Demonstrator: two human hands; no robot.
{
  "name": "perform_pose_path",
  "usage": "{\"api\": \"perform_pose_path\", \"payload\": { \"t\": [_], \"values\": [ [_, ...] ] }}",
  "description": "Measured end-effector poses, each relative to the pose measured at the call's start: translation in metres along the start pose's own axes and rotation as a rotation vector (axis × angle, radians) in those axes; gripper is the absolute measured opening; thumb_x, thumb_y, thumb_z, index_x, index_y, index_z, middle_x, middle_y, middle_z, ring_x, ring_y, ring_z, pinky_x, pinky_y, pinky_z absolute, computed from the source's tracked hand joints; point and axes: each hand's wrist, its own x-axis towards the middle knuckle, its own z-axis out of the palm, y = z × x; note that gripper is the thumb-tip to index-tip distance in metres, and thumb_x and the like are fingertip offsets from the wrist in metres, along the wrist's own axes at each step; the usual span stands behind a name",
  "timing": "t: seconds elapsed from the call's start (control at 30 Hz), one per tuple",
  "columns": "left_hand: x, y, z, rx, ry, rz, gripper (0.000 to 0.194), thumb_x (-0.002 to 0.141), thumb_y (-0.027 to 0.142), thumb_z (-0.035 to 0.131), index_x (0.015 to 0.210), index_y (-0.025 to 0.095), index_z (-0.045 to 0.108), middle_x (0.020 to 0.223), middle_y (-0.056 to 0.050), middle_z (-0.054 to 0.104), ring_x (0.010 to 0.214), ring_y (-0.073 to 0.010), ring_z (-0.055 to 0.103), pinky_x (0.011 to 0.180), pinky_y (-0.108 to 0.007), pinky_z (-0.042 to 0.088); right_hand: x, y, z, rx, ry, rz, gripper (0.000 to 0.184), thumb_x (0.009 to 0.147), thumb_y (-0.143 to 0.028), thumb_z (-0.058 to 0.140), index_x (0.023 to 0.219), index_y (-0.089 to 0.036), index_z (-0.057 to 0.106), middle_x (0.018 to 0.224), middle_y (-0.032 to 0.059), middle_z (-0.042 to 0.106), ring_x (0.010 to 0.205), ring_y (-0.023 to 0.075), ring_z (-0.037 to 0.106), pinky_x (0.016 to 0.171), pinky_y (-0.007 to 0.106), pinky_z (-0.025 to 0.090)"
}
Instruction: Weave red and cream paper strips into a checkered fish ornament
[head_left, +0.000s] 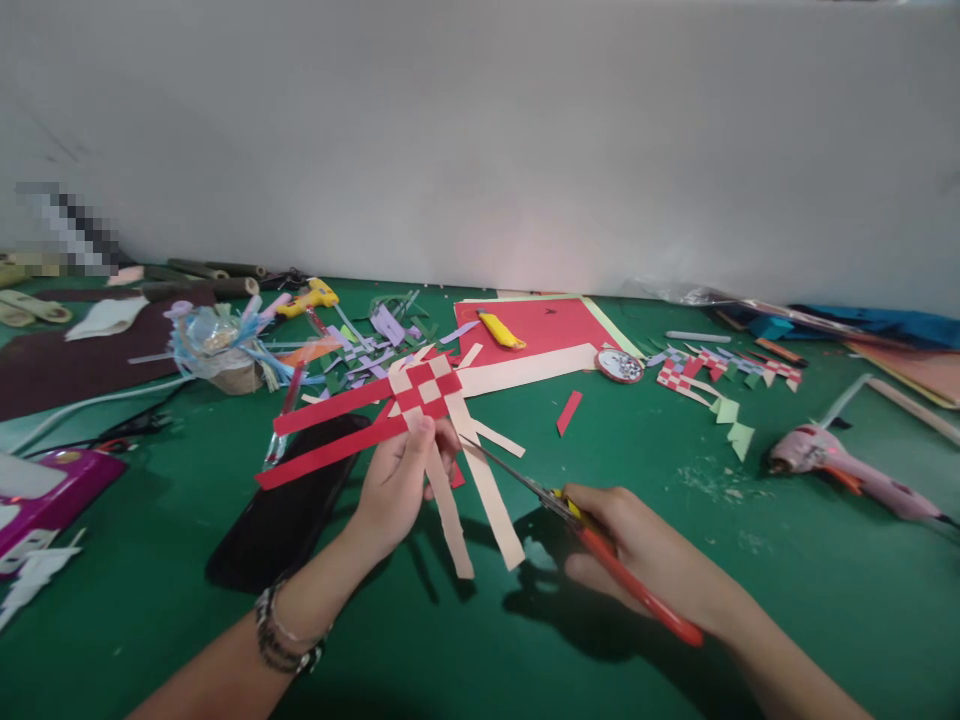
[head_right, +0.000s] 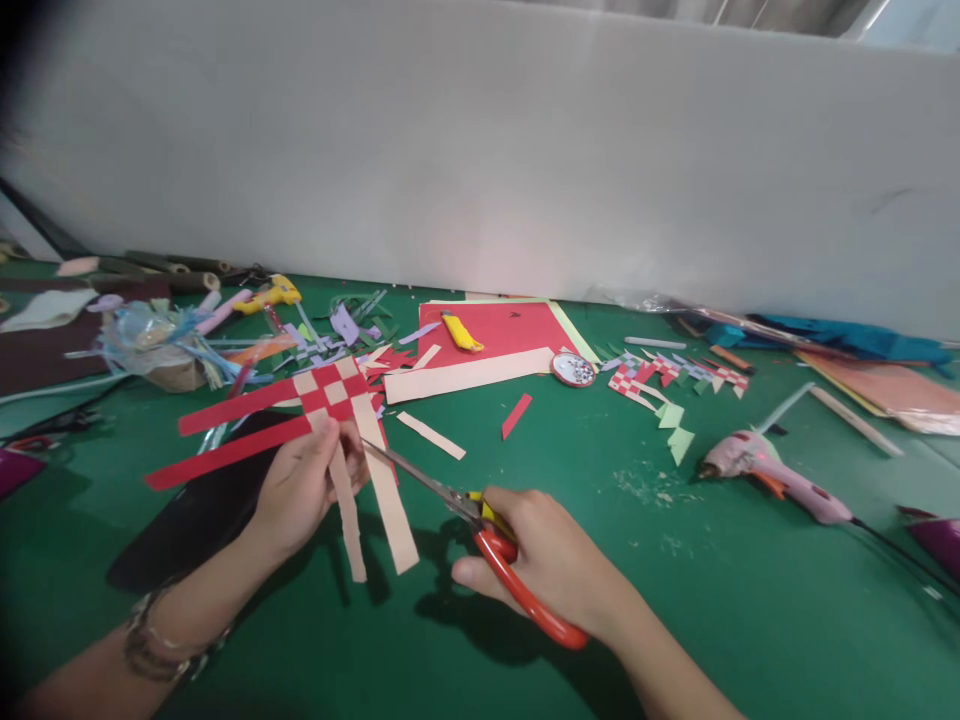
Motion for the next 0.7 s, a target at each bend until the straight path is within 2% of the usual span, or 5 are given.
{"api": "perform_pose_path", "payload": {
  "t": [0.27, 0.53, 0.7],
  "values": [
    [-0.0001, 0.0019, 0.003, 0.04, 0.002, -0.003, 0.043, 0.07, 0.058, 0.052, 0.058, 0.017, 0.05, 0.038, 0.007, 0.035, 0.034, -0.0067, 0.033, 0.038, -0.021, 0.031, -0.0008, -0.0005, 0.0021, -0.01, 0.059, -0.032, 0.033, 0.072, -0.047, 0.049, 0.06, -0.019, 0.035, 0.053, -0.0054, 0.036, 0.049, 0.008, 0.029, 0.045, 0.021, 0.025],
    [0.0003, -0.0006, 0.0026, 0.045, -0.003, 0.016, 0.044, 0.071, 0.059, 0.052, 0.059, 0.016, 0.051, 0.04, 0.007, 0.037, 0.033, -0.0053, 0.032, 0.037, -0.02, 0.034, 0.0007, 0.0002, 0.0033, -0.022, 0.057, -0.005, 0.034, 0.074, -0.048, 0.044, 0.059, -0.019, 0.035, 0.052, -0.0048, 0.036, 0.049, 0.0079, 0.03, 0.044, 0.02, 0.024],
    [0.0011, -0.0037, 0.0013, 0.11, 0.008, 0.017, 0.045, 0.074, 0.059, 0.046, 0.059, 0.017, 0.05, 0.039, 0.007, 0.038, 0.034, -0.0071, 0.035, 0.038, -0.021, 0.034, 0.0, 0.0007, 0.0035, -0.053, 0.066, 0.017, 0.037, 0.074, -0.05, 0.044, 0.057, -0.019, 0.034, 0.051, -0.0052, 0.033, 0.048, 0.0073, 0.027, 0.043, 0.02, 0.023]
  ]
}}
